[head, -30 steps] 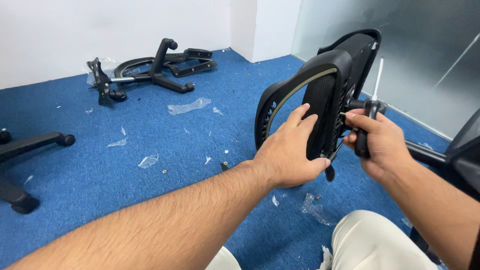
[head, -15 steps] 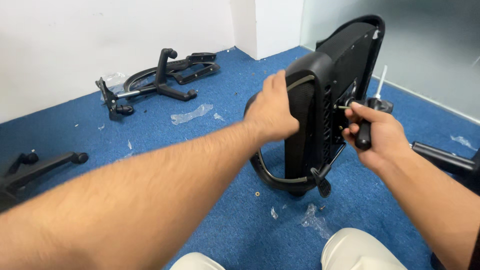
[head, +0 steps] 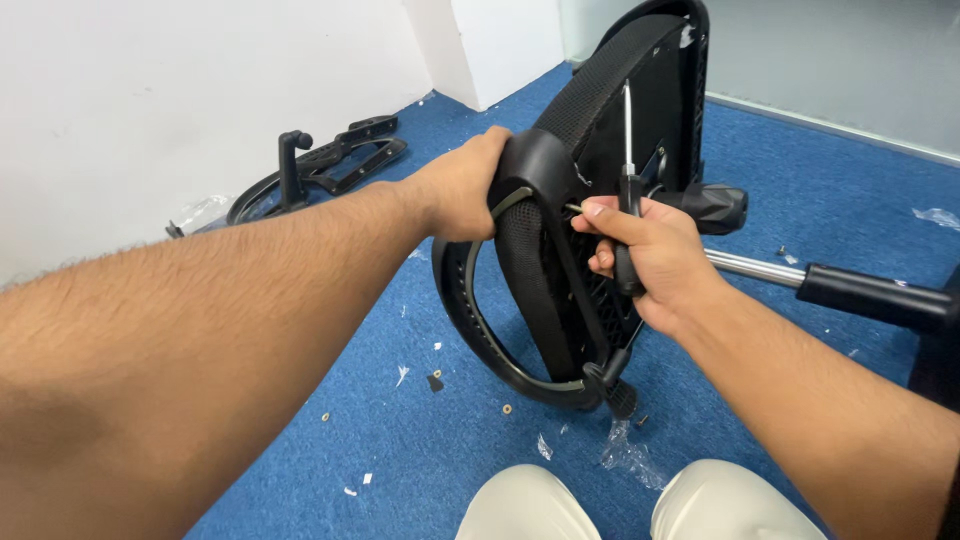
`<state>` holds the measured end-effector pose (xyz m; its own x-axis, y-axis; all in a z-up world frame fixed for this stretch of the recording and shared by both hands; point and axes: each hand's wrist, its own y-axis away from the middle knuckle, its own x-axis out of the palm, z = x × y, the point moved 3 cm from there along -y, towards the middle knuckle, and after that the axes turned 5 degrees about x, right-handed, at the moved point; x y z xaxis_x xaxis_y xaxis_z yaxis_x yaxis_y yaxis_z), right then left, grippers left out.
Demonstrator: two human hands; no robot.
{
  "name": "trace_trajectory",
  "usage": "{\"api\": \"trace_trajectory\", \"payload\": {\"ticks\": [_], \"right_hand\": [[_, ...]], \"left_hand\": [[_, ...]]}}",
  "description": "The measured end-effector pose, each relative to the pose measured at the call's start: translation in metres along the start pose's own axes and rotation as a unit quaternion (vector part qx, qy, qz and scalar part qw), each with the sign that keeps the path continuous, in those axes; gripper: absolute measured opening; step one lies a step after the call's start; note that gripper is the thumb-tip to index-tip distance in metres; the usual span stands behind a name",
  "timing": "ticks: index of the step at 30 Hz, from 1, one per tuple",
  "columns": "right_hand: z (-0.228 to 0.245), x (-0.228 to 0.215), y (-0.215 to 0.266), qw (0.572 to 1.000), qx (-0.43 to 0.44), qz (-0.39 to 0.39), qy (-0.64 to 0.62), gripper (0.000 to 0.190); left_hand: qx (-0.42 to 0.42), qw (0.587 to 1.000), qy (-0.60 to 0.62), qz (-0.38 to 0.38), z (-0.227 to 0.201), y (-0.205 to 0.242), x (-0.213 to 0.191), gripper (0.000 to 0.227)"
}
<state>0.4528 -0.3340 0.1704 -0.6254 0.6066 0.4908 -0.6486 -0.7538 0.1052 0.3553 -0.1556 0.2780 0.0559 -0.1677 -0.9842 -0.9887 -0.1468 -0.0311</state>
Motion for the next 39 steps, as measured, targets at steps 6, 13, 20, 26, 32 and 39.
{"api": "trace_trajectory", "payload": {"ticks": [6,13,20,26,32,39], "right_hand": [[0.000,0.007,0.004,0.999,0.006,-0.023,0.030,0.015],[0.020,-0.001,0.010,0.996,-0.049,-0.074,-0.011,0.016],[0.023,0.000,0.027,0.986,-0.080,-0.140,0.048,0.017],[0.010,0.022,0.044,0.960,-0.149,-0.162,0.171,0.031],[-0.002,0.021,0.048,0.936,-0.167,-0.187,0.248,0.028],[-0.007,0.024,0.043,0.942,-0.159,-0.185,0.229,0.029]], "left_hand": [[0.014,0.997,-0.054,-0.051,-0.002,0.012,-0.009,0.077],[0.077,0.988,-0.091,-0.098,-0.036,0.007,-0.040,0.079],[0.003,0.994,-0.090,-0.055,-0.045,0.004,-0.034,0.095],[-0.025,0.995,-0.094,-0.029,-0.041,0.018,-0.036,0.090],[-0.015,0.994,-0.104,0.001,-0.043,0.029,-0.026,0.089],[-0.035,0.994,-0.103,0.014,-0.036,0.030,-0.024,0.094]]}}
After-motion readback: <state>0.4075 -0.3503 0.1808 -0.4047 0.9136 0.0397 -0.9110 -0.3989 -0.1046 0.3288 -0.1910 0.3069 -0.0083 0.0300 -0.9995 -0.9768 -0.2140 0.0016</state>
